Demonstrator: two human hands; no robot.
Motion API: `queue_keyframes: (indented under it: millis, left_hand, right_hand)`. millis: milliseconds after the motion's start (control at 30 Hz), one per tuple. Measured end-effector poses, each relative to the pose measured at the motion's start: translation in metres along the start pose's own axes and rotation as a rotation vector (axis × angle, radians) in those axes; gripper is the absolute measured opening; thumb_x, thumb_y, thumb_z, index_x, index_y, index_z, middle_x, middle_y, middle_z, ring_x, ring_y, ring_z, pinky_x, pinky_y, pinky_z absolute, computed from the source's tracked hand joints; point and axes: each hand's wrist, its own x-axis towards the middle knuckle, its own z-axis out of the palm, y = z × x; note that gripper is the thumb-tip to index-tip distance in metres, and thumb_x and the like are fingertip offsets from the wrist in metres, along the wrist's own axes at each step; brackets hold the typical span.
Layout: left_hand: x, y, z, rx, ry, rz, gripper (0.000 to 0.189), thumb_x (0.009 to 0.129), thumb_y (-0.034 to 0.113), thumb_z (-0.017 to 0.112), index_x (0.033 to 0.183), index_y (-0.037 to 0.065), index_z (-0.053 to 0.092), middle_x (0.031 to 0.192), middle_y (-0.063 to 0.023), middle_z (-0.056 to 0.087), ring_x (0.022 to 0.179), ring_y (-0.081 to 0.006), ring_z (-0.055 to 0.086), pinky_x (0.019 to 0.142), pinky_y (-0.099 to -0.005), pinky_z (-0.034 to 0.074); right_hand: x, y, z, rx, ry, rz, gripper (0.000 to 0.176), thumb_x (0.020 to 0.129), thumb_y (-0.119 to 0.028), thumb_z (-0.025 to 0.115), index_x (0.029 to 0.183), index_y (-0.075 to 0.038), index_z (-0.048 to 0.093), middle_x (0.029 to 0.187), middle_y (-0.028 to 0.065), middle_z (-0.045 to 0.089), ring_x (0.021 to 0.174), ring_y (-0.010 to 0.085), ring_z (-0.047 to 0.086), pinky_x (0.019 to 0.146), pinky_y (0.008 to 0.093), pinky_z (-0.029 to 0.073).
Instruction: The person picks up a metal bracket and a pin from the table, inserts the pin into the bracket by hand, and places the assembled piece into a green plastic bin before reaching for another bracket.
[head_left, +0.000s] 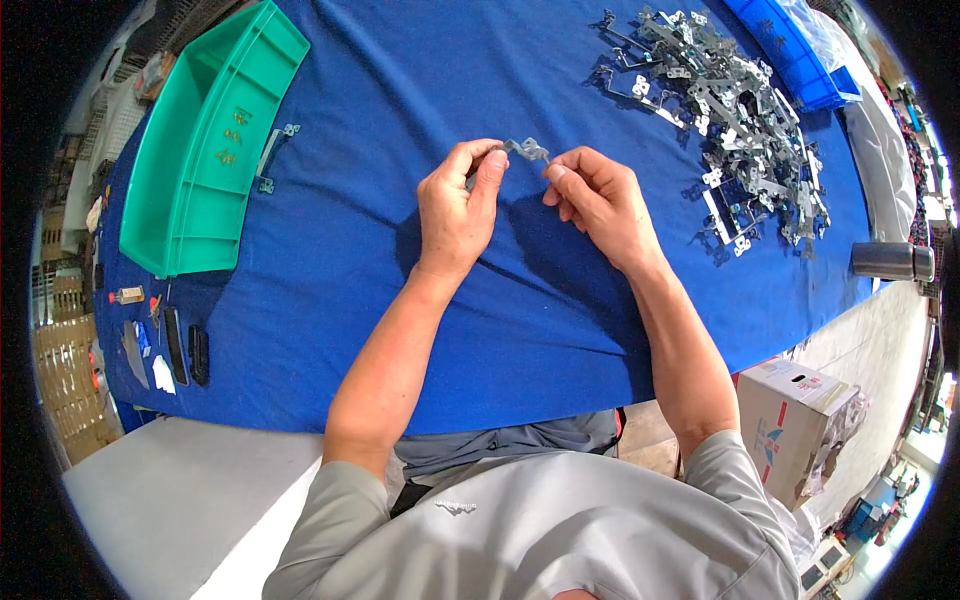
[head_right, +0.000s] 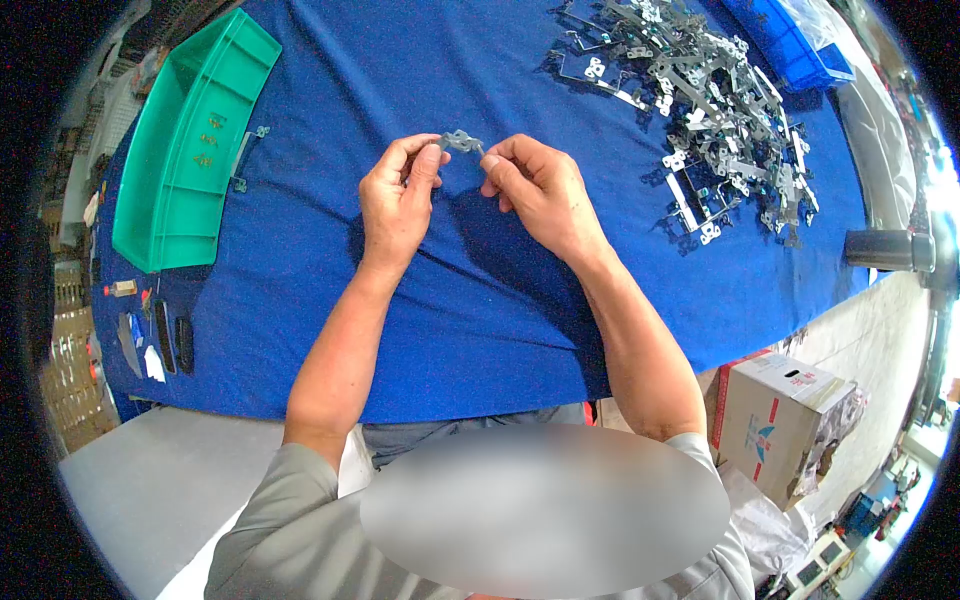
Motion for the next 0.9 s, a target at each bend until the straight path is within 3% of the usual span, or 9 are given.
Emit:
queue_keyframes:
  millis: [133,233,333,433,633,733,900]
  left_hand:
    - [0.000,0.009,-0.005,0.054,-0.048,0.086,0.022,0.100,0.018,0.069,0.115,0.001,0.072,0.099,-0.0053,0.075,0.078,-0.0061,0.062,0.070,-0.0250,0.052]
    - [0.003,0.008,-0.006,0.060,-0.050,0.194,0.021,0.097,0.014,0.072,0.114,0.003,0.073,0.108,-0.0066,0.074,0.087,-0.0095,0.065,0.073,-0.0261,0.052]
    - [0.005,0.007,-0.006,0.150,-0.063,0.369,0.021,0.093,0.010,0.073,0.113,0.004,0.074,0.113,-0.0087,0.073,0.097,-0.0157,0.067,0.079,-0.0281,0.053]
    - [0.004,0.011,-0.007,0.158,-0.080,0.364,0.022,0.090,0.004,0.073,0.112,0.004,0.074,0.114,-0.0103,0.073,0.105,-0.0223,0.067,0.087,-0.0319,0.053]
    - [0.002,0.016,-0.006,0.193,-0.074,0.412,0.025,0.085,0.000,0.072,0.109,0.004,0.074,0.111,-0.0108,0.073,0.105,-0.0262,0.067,0.093,-0.0376,0.052]
    - [0.002,0.019,-0.005,0.220,-0.097,0.447,0.026,0.083,-0.001,0.072,0.108,0.004,0.074,0.110,-0.0113,0.073,0.104,-0.0271,0.067,0.093,-0.0377,0.053]
    - [0.001,0.017,-0.005,0.226,-0.125,0.471,0.026,0.083,-0.001,0.072,0.109,0.004,0.074,0.109,-0.0121,0.073,0.101,-0.0272,0.068,0.091,-0.0366,0.053]
  right_hand:
    - [0.003,0.010,-0.001,-0.140,0.073,-0.082,0.021,0.101,-0.020,0.064,0.097,0.000,0.068,0.074,0.0045,0.069,0.065,0.0093,0.062,0.059,0.0284,0.049]
    - [0.002,0.013,-0.001,-0.343,0.154,-0.254,0.015,0.099,-0.016,0.066,0.098,-0.001,0.068,0.073,0.0048,0.068,0.065,0.0098,0.063,0.060,0.0298,0.050]
    - [0.003,0.016,0.000,-0.341,0.176,-0.261,0.010,0.098,-0.013,0.067,0.099,-0.002,0.068,0.074,0.0049,0.069,0.065,0.0101,0.063,0.061,0.0299,0.052]
    - [0.003,0.012,-0.001,-0.124,0.131,-0.097,0.012,0.100,-0.012,0.064,0.104,-0.002,0.068,0.081,0.0061,0.070,0.069,0.0108,0.064,0.062,0.0293,0.053]
    - [0.006,0.005,-0.008,0.092,0.003,-0.029,0.021,0.102,-0.015,0.062,0.114,0.000,0.070,0.088,0.0050,0.068,0.075,0.0100,0.062,0.065,0.0272,0.054]
    - [0.004,0.007,-0.008,0.029,-0.026,-0.025,0.020,0.102,-0.017,0.062,0.110,0.000,0.069,0.087,0.0025,0.066,0.075,0.0081,0.059,0.065,0.0263,0.052]
    - [0.005,0.011,-0.005,-0.031,0.115,-0.122,0.020,0.102,-0.020,0.063,0.105,-0.001,0.068,0.085,0.0001,0.065,0.073,0.0061,0.056,0.060,0.0239,0.046]
